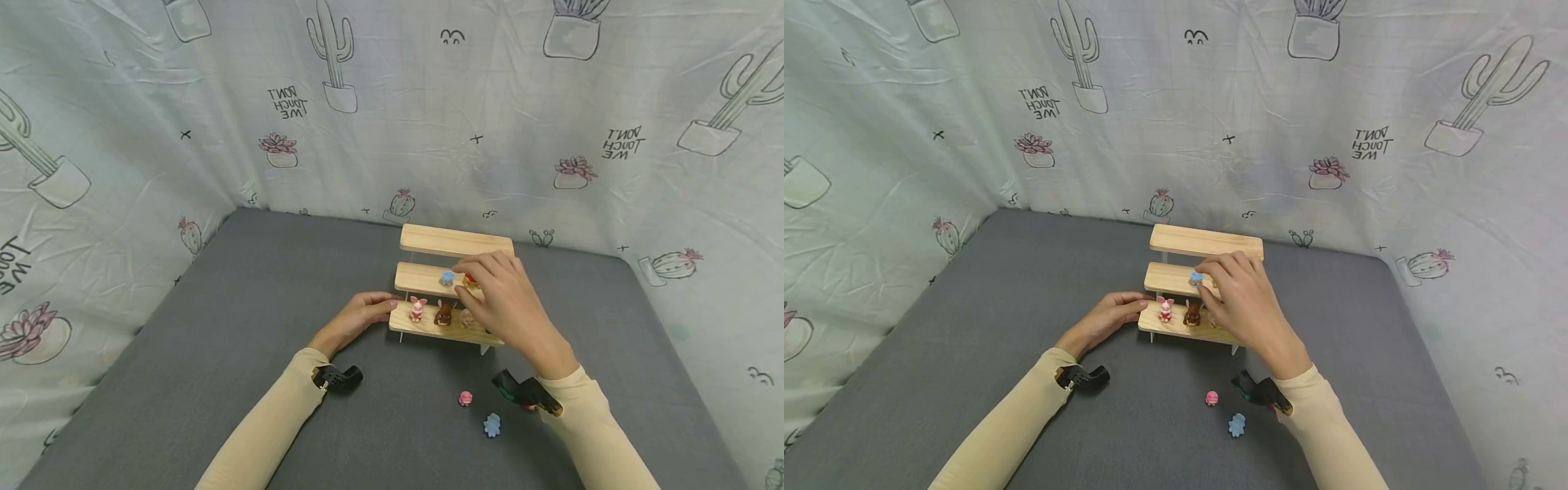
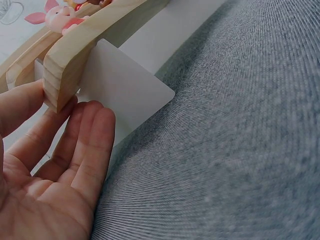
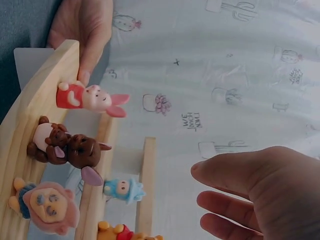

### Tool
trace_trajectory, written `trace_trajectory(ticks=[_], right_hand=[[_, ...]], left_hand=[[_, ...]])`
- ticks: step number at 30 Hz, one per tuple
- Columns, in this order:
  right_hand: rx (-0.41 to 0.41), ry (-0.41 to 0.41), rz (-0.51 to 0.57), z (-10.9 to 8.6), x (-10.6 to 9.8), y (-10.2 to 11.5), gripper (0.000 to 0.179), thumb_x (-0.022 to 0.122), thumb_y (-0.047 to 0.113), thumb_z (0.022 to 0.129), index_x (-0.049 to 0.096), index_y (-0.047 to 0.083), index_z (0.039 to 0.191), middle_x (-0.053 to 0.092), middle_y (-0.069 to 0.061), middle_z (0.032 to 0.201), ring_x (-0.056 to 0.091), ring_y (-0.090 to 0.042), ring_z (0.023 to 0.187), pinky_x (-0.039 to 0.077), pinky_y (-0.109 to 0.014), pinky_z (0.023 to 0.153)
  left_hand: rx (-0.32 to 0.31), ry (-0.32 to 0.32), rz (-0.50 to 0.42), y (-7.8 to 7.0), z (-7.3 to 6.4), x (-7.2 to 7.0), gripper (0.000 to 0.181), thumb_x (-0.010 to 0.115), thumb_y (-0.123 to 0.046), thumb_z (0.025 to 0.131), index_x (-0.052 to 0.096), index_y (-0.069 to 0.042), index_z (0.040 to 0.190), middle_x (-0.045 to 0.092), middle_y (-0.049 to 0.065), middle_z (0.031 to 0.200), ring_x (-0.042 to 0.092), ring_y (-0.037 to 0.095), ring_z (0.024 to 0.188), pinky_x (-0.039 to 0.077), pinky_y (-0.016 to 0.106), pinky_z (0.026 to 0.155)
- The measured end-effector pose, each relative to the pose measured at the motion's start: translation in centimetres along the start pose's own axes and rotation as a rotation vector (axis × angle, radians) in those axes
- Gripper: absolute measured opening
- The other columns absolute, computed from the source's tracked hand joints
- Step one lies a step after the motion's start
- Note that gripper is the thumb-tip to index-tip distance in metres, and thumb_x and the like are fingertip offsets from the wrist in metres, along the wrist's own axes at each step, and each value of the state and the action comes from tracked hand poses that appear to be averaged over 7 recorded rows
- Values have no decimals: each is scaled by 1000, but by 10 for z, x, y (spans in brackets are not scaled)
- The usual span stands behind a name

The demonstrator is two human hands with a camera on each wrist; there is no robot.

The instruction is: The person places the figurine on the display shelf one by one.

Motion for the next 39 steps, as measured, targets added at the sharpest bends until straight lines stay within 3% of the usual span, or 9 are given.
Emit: trace_trajectory(ticks=[9,12,18,24,35,39], right_hand=[[-36,-17,25,-11,-9,9,30,84,16,83,73,10,111,73,-5,108,61,-26,105,45,-45,85],[-31,1,59,-14,-9,9,29,83,17,85,73,10,111,72,-4,106,61,-23,102,49,-44,84],[5,64,153,-23,-6,10,27,80,19,88,72,12,113,70,0,106,63,-15,92,54,-36,72],[28,100,177,-29,-5,13,23,78,22,90,72,17,112,69,6,108,63,-7,92,56,-33,71],[57,93,220,-41,-7,9,21,79,22,90,72,23,110,70,7,106,65,-9,94,55,-30,70],[75,124,221,-45,-5,8,21,78,21,90,73,21,110,71,7,109,67,-12,99,58,-35,76]], left_hand=[[2,-17,-5,-1,0,-1,39,59,-18,102,60,7,133,65,18,131,67,11,108,54,34,102],[3,-19,0,-1,-1,-1,40,59,-18,102,60,7,133,65,20,132,67,12,108,54,35,102],[-9,-12,14,-1,-2,0,40,59,-20,102,60,5,134,63,20,134,66,12,110,54,36,104],[-6,-6,12,-2,-2,2,40,59,-21,103,60,5,133,64,17,132,66,12,110,54,36,103],[4,-2,4,-2,-2,1,41,60,-21,102,61,6,132,66,16,130,67,12,108,54,36,103],[0,-5,6,-3,-2,1,40,60,-22,102,61,5,132,66,15,130,67,12,109,54,36,103]])
Point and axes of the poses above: each hand's wrist, its own z-axis towards the middle knuckle, its own x-axis out of the palm, y = z × x, the point moved 10 cm from there along z, towards the middle knuckle
